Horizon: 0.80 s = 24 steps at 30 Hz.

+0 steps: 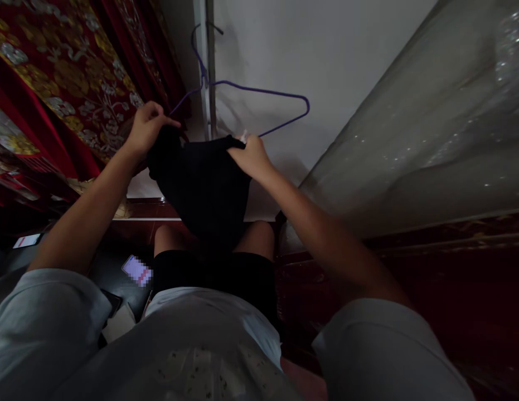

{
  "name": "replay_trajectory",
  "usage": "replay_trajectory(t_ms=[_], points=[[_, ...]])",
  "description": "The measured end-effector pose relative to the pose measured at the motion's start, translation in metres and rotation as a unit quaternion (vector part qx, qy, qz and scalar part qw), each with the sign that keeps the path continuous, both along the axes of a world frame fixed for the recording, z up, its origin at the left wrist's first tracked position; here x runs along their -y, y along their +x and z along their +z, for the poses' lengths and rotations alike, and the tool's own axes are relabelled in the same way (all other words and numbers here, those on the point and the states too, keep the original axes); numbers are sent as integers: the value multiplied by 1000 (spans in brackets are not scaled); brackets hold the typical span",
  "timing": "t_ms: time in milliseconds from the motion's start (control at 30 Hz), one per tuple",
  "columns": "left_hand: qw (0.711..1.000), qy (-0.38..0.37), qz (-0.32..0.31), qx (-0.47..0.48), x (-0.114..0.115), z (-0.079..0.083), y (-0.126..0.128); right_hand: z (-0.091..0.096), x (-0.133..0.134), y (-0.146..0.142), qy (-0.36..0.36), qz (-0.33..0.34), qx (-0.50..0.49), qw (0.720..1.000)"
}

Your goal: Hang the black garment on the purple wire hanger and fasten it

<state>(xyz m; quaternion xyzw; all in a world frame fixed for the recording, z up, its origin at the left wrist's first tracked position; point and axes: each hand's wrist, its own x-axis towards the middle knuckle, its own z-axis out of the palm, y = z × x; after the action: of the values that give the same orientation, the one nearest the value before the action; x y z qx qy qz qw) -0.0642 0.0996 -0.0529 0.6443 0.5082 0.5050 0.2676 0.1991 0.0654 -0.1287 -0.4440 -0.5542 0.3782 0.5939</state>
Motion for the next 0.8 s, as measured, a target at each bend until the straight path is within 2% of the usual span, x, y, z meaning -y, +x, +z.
replay_trajectory(t_ms=[100,167,233,300,367,467,567,667,733,800], points=[[994,17,-56,-88,-4,12,7,9,12,12,27,-14,65,997],[987,43,-90,-129,-5,17,1,18,14,32,69,-70,131,987],[978,66,-123,-154,-7,20,-8,27,11,55,92,-139,209,964],[972,82,-143,-169,-10,23,-14,34,5,74,45,-170,265,948],[969,96,-136,-183,-12,26,-17,39,-2,85,-24,-166,289,943],[967,118,-90,-209,-15,32,-16,44,-6,87,-38,-142,310,939],[964,134,-42,-224,-16,40,-16,52,2,88,-38,-95,287,953],[965,134,-4,-225,-18,42,-23,64,16,97,-84,-28,194,977],[967,134,18,-215,-21,38,-30,71,23,101,-117,1,127,985],[971,135,38,-194,-25,27,-36,75,25,97,-118,14,78,990]])
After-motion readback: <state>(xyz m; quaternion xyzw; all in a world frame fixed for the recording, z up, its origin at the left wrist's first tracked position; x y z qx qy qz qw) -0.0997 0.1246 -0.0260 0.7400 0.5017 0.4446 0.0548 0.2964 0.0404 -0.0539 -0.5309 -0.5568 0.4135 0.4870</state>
